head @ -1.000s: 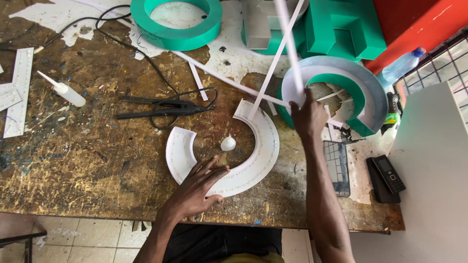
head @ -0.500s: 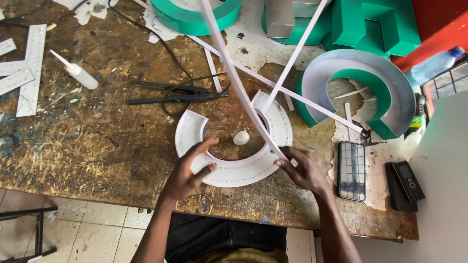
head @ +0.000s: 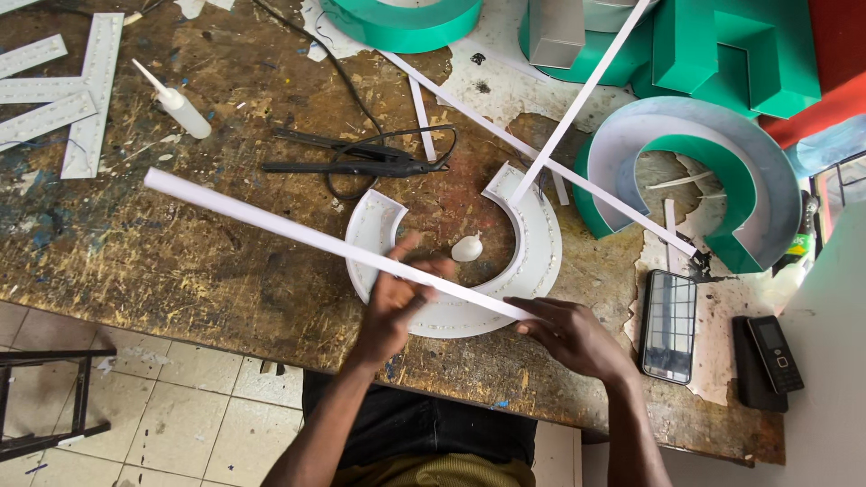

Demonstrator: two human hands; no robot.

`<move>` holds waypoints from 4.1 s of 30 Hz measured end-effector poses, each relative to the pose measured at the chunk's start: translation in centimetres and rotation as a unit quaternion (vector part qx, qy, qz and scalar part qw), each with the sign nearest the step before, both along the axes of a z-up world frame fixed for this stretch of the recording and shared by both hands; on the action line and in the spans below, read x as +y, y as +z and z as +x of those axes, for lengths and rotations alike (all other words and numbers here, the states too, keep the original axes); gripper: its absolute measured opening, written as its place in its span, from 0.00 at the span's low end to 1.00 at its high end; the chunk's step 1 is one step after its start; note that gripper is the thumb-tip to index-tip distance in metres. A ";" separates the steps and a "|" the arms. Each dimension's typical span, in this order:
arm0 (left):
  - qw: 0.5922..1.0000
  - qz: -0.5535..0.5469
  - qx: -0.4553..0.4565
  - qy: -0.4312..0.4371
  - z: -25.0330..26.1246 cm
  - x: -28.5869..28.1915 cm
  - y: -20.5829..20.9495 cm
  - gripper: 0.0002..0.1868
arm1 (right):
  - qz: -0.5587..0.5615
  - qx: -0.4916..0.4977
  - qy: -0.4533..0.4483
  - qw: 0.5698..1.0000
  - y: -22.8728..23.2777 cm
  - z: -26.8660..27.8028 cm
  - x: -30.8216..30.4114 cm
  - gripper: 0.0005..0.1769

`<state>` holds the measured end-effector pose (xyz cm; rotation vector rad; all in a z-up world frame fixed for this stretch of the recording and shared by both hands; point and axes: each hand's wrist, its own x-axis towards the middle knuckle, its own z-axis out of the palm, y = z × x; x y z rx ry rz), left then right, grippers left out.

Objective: The person applies glue from a white bottle to a curved white plastic frame and presses a flexible LED strip into place. They continue to apply adhesive and secure the strip along the curve of the frame, working on a cluttered wooden workbench.

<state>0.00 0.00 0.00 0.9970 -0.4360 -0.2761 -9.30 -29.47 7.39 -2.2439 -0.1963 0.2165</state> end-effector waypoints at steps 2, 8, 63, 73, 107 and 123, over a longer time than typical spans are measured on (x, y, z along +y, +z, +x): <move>0.999 -0.009 0.006 -0.051 -1.8 -1.2 -2.6 0.40 | 0.033 0.002 0.018 0.999 -4.3 -0.6 -0.4 0.23; 0.996 -0.020 0.030 -0.084 -2.0 -1.9 -3.2 0.13 | 0.086 -0.013 0.051 0.995 -5.0 -0.5 1.5 0.20; 0.912 -0.134 0.257 0.289 6.8 15.8 -6.7 0.06 | -0.289 -0.215 -0.201 0.911 -9.8 -3.1 -11.3 0.12; 0.981 -0.022 0.150 0.121 2.0 12.7 -4.3 0.13 | -0.206 -0.294 -0.196 0.913 -10.1 -1.4 -5.8 0.12; 0.838 0.385 -0.387 0.031 -1.9 6.6 1.1 0.26 | -0.088 -0.276 0.025 0.957 -9.0 -0.8 5.5 0.17; 0.779 0.413 -0.462 0.091 -2.3 5.5 -1.5 0.07 | -0.177 -0.338 0.069 0.922 -8.3 -0.6 9.0 0.16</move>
